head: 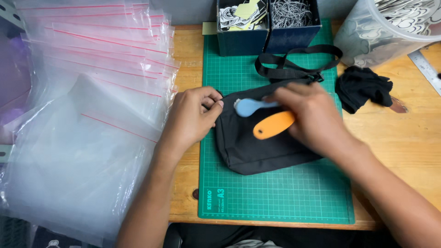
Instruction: The person cleans a black shoulder bag using a light blue brush and an orange scraper. They brush the exterior and interior mesh pockets, then use the scraper on the fabric surface. Finally, they fold the bag's strap.
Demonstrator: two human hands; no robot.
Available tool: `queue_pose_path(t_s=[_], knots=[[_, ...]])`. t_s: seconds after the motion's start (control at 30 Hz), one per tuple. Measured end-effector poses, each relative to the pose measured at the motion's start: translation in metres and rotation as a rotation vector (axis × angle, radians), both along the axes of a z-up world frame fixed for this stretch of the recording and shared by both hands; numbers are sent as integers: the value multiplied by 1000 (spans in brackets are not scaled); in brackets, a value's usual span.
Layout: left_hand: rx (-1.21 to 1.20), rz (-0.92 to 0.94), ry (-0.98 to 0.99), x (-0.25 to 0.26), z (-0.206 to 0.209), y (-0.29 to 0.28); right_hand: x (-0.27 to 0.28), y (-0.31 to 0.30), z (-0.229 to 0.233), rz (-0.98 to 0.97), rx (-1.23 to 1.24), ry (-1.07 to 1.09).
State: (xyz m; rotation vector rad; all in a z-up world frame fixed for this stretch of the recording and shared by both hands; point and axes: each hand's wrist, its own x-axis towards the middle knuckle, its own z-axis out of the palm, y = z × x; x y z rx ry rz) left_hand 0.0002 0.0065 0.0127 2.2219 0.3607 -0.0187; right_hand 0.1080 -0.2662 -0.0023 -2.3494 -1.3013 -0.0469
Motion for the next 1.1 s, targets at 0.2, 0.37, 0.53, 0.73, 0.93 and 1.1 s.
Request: queue_pose_path(t_s=[0.2,0.37,0.53,0.73,0.93,1.1], knots=[[38,26,17,3,-6,-4,-17,-13,17,247,-57,360],[-34,16,49,4,-1,-3,-5,-19,20,138,-28,248],[32,6,-41,2,-11,-6,-22,-6,13,106,76,178],[208,-129,-121,-6,2,-16,5,-39,24,-55,-16,29],[370,-279,101,-11,13,-18,4,-39,24,199,-68,311],[336,-300,118,-13,14,-17,21,-64,27,-58,4,-2]])
